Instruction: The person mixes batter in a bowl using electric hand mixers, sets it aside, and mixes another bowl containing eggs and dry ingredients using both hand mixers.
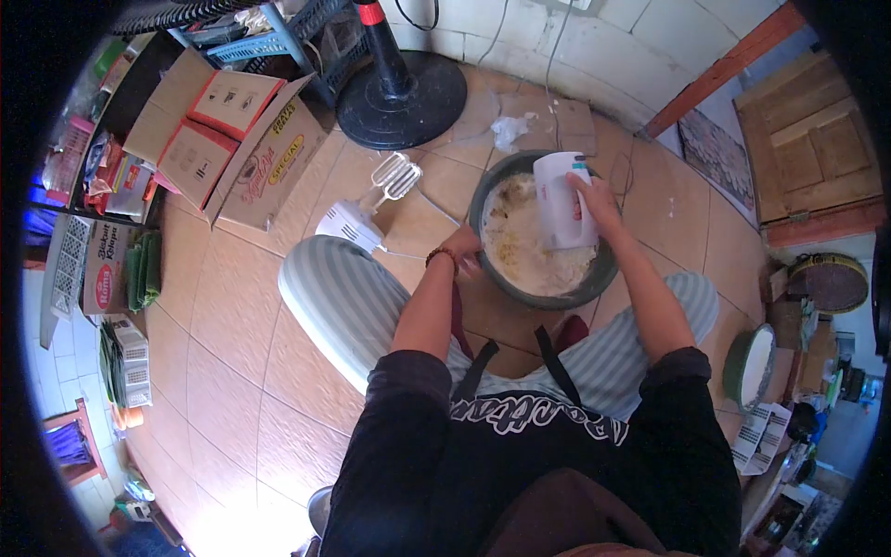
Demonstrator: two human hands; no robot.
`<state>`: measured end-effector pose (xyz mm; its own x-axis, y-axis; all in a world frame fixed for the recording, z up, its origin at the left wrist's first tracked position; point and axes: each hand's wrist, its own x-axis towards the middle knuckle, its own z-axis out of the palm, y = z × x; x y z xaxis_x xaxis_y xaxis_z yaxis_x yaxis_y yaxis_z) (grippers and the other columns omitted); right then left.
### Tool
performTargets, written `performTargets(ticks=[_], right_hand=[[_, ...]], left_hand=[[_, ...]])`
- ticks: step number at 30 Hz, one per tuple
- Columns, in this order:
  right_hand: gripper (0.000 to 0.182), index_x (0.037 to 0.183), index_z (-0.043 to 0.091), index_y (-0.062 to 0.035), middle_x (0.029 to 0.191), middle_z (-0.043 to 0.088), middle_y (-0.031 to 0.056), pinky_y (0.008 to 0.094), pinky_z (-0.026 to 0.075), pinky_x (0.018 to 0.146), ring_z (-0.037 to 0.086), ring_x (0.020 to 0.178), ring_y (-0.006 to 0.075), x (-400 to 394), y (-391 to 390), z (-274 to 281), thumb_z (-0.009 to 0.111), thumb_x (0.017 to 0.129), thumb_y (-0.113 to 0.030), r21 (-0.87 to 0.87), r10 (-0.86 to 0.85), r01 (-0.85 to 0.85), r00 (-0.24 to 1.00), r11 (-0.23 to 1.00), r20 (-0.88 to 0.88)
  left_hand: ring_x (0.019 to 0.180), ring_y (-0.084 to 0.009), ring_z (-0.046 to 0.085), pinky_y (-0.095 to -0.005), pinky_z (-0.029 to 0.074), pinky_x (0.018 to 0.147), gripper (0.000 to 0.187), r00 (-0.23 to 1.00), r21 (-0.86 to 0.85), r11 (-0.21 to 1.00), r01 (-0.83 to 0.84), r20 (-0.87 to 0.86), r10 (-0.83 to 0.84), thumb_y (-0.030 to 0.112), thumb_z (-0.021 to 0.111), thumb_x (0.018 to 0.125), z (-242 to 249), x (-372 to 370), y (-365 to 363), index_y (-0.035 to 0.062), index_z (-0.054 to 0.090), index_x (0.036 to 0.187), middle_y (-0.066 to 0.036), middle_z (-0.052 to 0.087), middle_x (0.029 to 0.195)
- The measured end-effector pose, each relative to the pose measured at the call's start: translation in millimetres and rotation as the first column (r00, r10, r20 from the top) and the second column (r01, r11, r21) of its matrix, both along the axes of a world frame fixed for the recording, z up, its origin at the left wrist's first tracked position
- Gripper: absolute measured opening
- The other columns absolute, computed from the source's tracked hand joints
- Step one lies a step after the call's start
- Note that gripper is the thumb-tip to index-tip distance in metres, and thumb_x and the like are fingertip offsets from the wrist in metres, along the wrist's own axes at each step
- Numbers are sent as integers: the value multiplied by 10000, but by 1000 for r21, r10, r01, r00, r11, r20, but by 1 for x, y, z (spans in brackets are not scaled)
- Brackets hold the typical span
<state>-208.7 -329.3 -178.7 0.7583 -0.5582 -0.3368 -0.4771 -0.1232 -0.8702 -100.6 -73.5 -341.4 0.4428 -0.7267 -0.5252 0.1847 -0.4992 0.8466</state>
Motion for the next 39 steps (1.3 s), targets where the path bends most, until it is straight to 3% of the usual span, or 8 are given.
performTargets(ticks=[5, 11, 14, 16, 20, 29, 32, 39], right_hand=[[381, 802, 529, -61, 605, 471, 5, 266, 413, 372, 469, 432, 107, -9, -36, -16, 666, 768, -415, 93, -158, 158, 987, 983, -10], [442, 805, 524, -42, 613, 480, 20, 280, 413, 385, 468, 441, 120, -41, -50, -5, 693, 730, -444, 207, -249, 230, 966, 951, 74], [460, 806, 529, -48, 606, 478, 23, 284, 422, 398, 474, 453, 127, -53, -59, -11, 700, 714, -465, 137, -238, 235, 971, 962, 1], [458, 798, 533, -54, 600, 477, 21, 282, 423, 402, 475, 457, 130, -60, -64, -17, 695, 714, -475, 131, -322, 325, 946, 937, -42], [467, 794, 536, -62, 598, 476, 21, 284, 426, 404, 473, 458, 133, -64, -55, -9, 675, 724, -502, 95, -402, 409, 912, 908, -81], [488, 769, 543, -64, 538, 455, 10, 258, 367, 352, 444, 376, 119, -7, -12, 2, 621, 762, -546, 114, -58, 72, 991, 991, -121], [456, 777, 550, -52, 530, 467, 17, 260, 349, 332, 437, 355, 116, 1, 2, -11, 580, 816, -506, 53, 67, -59, 985, 997, -161], [420, 834, 585, -3, 499, 508, 38, 266, 375, 354, 461, 343, 124, -31, 27, -14, 564, 849, -422, -159, 424, -454, 885, 877, -193]], left_hand=[[800, -162, 598, -308, 513, 667, 426, 987, -102, 989, -103, -133, 89, 219, 642, 759, -16, -3, 3, -5, 550, 1109, -115, 617, 1021], [703, -184, 622, -321, 522, 608, 383, 959, 50, 989, -141, -241, 149, 267, 618, 796, 32, -8, 5, -21, 575, 1046, -117, 644, 897], [633, -221, 634, -339, 534, 527, 391, 948, 49, 986, -157, -272, 164, 290, 602, 809, 17, -5, 4, -22, 568, 1042, -135, 644, 856], [603, -249, 637, -354, 540, 475, 419, 949, 151, 982, -116, -275, 155, 302, 597, 810, 53, -8, 5, -12, 544, 1082, -153, 639, 865], [574, -284, 634, -373, 542, 438, 523, 955, 70, 989, -134, -256, 148, 332, 597, 803, -6, 4, 0, 16, 454, 1195, -172, 629, 904], [720, -233, 636, -352, 539, 557, 461, 956, 54, 989, -135, -254, 144, 349, 570, 826, -8, 3, 2, -2, 530, 1122, -139, 631, 938], [710, -225, 633, -343, 536, 573, 429, 962, 64, 989, -132, -231, 143, 340, 564, 833, 30, -1, 7, -8, 552, 1083, -142, 631, 918], [727, -246, 632, -394, 552, 585, 382, 946, 95, 993, -75, -307, 101, 276, 521, 859, 47, 0, 8, 5, 507, 1128, -149, 621, 925]])
